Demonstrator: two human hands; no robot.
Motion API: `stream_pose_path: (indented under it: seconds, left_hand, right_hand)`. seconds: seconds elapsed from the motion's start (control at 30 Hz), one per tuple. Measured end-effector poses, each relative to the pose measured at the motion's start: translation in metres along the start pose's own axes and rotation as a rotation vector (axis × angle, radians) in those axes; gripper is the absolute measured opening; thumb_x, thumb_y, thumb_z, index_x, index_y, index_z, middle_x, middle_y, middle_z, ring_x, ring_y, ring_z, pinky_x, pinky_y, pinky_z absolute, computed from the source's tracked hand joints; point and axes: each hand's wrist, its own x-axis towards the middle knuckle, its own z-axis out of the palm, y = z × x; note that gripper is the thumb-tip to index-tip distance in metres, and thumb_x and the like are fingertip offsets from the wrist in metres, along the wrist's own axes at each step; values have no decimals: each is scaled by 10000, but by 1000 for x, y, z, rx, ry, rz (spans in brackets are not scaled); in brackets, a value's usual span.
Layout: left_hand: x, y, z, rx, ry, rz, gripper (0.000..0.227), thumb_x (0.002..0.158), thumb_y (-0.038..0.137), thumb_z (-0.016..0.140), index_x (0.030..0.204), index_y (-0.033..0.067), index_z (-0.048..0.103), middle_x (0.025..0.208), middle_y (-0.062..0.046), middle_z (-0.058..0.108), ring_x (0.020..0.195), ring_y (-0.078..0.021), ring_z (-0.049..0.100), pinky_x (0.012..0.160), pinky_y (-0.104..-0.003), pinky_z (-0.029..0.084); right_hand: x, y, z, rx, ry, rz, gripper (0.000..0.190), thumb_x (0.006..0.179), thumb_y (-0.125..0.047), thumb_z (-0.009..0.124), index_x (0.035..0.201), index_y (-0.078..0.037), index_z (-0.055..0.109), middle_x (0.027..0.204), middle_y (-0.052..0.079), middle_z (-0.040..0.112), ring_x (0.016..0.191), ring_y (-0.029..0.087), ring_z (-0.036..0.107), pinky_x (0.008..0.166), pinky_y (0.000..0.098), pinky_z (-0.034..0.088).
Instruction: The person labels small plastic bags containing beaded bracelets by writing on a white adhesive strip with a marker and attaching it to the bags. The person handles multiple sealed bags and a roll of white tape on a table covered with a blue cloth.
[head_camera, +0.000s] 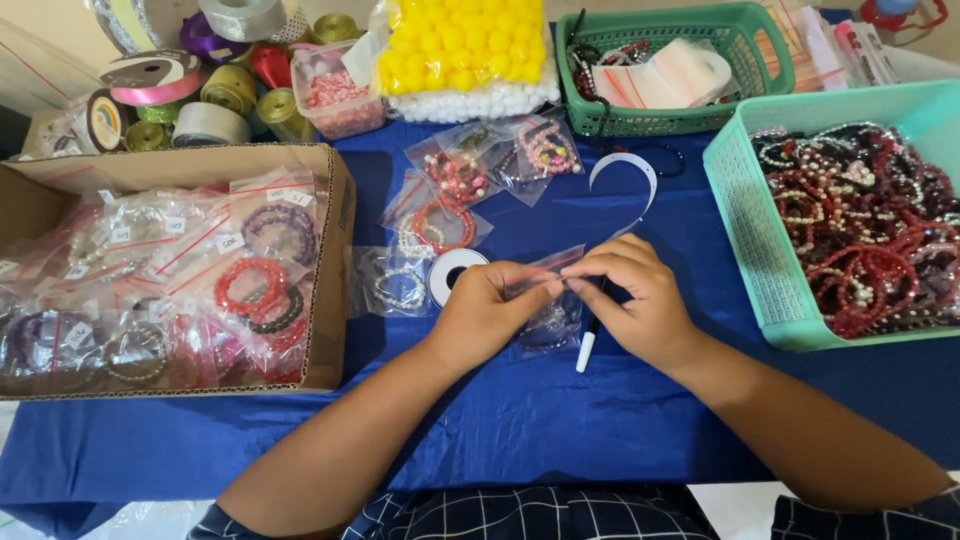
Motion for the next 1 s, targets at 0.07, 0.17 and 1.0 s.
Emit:
stream_pose_path:
  seconds: [0.07,0.17,1.0]
  left_hand:
    - [0,1,2,-36,-3,4,217,955,145,737,1106,-7,775,907,1,755,806,-23,638,706,-208,522]
    - [0,-5,3,-68,15,-11,210,950,148,740,1092,-5,767,874,20,735,769,-14,617,667,-203,496]
    - [-2,3,4,33,54,48,196,973,159,700,1072,0,757,916,-18,769,824,-42,669,730,-223,547]
  right_hand:
    - [-1,-1,0,-1,0,3,137,861,-46,792,978,-39,720,934,73,707,875,213,650,826,339,493]
    - [-5,1,2,43,41,47,283,845,-52,820,1086,-35,674,983,80,674,895,197,622,834,333,497]
    - [-26,26,9,766,-73,448,458,988,44,622,1397,-5,424,1011,138,727,969,188,735,913,325,592]
